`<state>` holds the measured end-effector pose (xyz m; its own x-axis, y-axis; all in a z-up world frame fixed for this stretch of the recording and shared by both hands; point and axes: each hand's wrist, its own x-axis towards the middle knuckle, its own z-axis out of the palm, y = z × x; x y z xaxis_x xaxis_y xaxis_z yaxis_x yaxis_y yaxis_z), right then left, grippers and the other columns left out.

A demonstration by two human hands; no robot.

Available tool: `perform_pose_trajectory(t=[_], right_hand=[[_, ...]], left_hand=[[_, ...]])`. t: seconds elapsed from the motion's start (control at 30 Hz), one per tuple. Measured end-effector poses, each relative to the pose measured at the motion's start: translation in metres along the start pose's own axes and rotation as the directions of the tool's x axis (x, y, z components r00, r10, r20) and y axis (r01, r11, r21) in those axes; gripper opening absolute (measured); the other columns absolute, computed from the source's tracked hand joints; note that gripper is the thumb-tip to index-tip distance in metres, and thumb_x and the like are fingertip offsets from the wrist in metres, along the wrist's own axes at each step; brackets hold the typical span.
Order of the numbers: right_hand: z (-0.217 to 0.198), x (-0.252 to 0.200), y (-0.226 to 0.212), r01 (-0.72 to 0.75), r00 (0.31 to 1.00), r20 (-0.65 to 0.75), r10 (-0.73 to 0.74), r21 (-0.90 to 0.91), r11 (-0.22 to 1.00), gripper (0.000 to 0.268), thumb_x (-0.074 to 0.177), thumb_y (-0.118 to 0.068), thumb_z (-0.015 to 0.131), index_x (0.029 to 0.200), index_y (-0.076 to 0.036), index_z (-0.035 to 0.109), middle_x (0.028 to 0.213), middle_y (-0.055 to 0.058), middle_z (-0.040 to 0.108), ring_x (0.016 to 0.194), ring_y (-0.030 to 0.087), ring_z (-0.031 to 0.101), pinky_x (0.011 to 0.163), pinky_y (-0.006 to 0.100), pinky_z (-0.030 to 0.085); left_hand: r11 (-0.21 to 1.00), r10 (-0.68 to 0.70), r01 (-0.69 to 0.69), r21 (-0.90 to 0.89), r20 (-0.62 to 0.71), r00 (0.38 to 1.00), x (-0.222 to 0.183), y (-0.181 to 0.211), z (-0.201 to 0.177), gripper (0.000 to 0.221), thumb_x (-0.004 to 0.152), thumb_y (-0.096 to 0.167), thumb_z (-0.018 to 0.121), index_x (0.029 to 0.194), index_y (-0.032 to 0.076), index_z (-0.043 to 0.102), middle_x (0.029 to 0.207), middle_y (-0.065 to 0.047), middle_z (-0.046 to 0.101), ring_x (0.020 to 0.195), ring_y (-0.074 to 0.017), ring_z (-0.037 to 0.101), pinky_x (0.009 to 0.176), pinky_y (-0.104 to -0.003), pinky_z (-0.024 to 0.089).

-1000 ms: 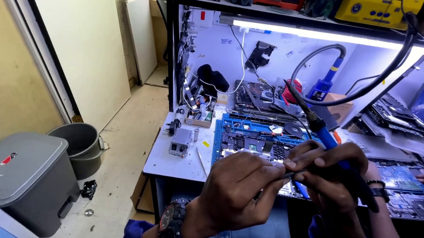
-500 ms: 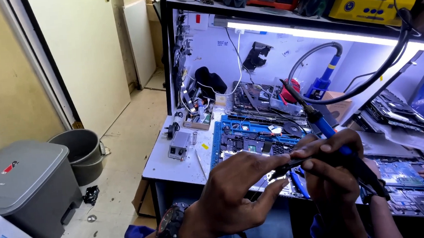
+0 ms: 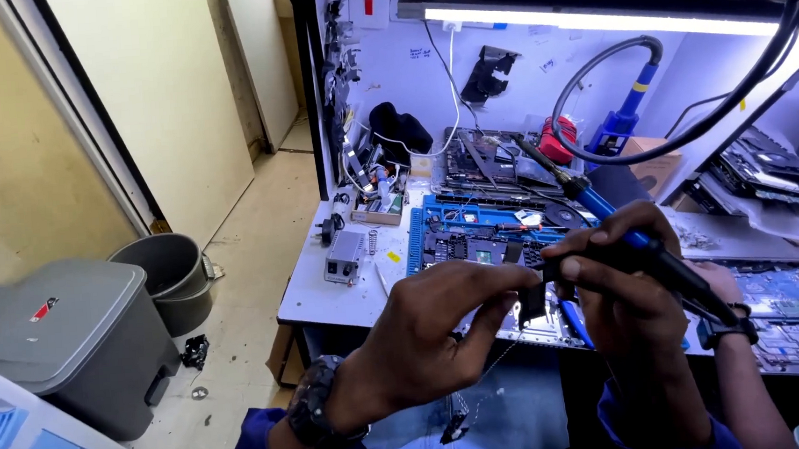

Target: Soldering wires to a laptop component and performing minor reassembly.

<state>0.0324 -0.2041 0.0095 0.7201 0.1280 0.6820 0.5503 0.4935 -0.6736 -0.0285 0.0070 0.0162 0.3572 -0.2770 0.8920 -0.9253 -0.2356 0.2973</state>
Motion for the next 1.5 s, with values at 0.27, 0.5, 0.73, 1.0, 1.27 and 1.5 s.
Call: perform_pose_trajectory(t=[0.27, 0.5, 0.73, 1.0, 1.27, 1.5], right_hand=[[0.004, -0.001, 0.002, -0.168, 0.985, -0.030, 0.170, 0.059, 0.984, 0.031, 0.079, 0.012, 0.072, 0.095, -0.008, 0.055, 0.091, 0.025, 0.075, 0.072, 0.025, 0.072, 0.055, 0.026, 0.052], [0.014, 0.001, 0.003, -0.218, 0.976, 0.025, 0.218, 0.002, 0.976, 0.029, 0.080, 0.008, 0.075, 0.095, -0.008, 0.056, 0.092, 0.025, 0.077, 0.071, 0.026, 0.072, 0.060, 0.030, 0.057], [0.010, 0.003, 0.001, 0.076, 0.969, 0.243, -0.046, -0.118, 0.990, 0.037, 0.080, -0.003, 0.083, 0.109, -0.007, 0.061, 0.113, 0.021, 0.075, 0.116, 0.037, 0.076, 0.105, 0.046, 0.066], [0.018, -0.005, 0.002, 0.294, 0.951, 0.202, -0.235, -0.351, 0.889, 0.032, 0.081, 0.001, 0.079, 0.104, -0.006, 0.059, 0.102, 0.022, 0.076, 0.103, 0.031, 0.080, 0.099, 0.038, 0.068], [0.015, -0.006, 0.000, 0.314, 0.947, 0.185, -0.264, -0.347, 0.884, 0.031, 0.080, 0.002, 0.080, 0.100, -0.007, 0.058, 0.096, 0.020, 0.076, 0.095, 0.030, 0.082, 0.095, 0.038, 0.068], [0.015, -0.007, -0.002, 0.355, 0.932, 0.220, -0.289, -0.389, 0.850, 0.031, 0.078, 0.001, 0.081, 0.098, -0.005, 0.058, 0.096, 0.021, 0.076, 0.094, 0.030, 0.082, 0.094, 0.038, 0.070]], left_hand=[[0.580, 0.600, -0.566, 0.586, 0.163, 0.783, 0.017, -0.005, -0.009, 0.007, 0.104, 0.005, 0.068, 0.099, 0.004, 0.073, 0.103, -0.011, 0.071, 0.094, -0.0238, 0.072, 0.079, -0.033, 0.062], [0.611, 0.631, -0.567, 0.552, 0.091, 0.770, 0.019, -0.006, -0.007, 0.004, 0.096, -0.003, 0.078, 0.093, -0.002, 0.075, 0.092, -0.012, 0.073, 0.085, -0.0214, 0.073, 0.076, -0.029, 0.068], [0.956, 0.221, -0.181, 0.231, -0.164, 0.961, -0.003, -0.028, 0.000, 0.020, 0.091, -0.013, 0.070, 0.106, 0.000, 0.068, 0.101, -0.015, 0.074, 0.092, -0.0283, 0.075, 0.080, -0.037, 0.062], [0.999, 0.040, -0.039, 0.009, -0.241, 0.970, -0.006, -0.035, 0.006, 0.028, 0.083, -0.012, 0.068, 0.105, 0.004, 0.065, 0.100, -0.013, 0.073, 0.094, -0.0275, 0.075, 0.085, -0.038, 0.063], [0.999, 0.049, -0.053, -0.012, -0.192, 0.980, -0.001, -0.029, 0.003, 0.031, 0.086, 0.007, 0.085, 0.110, 0.007, 0.068, 0.103, -0.011, 0.074, 0.094, -0.0234, 0.074, 0.084, -0.033, 0.064], [0.997, 0.057, -0.067, -0.042, -0.211, 0.976, -0.001, -0.025, 0.005, 0.034, 0.085, 0.003, 0.088, 0.111, 0.005, 0.067, 0.103, -0.012, 0.073, 0.094, -0.0239, 0.074, 0.085, -0.033, 0.065]])
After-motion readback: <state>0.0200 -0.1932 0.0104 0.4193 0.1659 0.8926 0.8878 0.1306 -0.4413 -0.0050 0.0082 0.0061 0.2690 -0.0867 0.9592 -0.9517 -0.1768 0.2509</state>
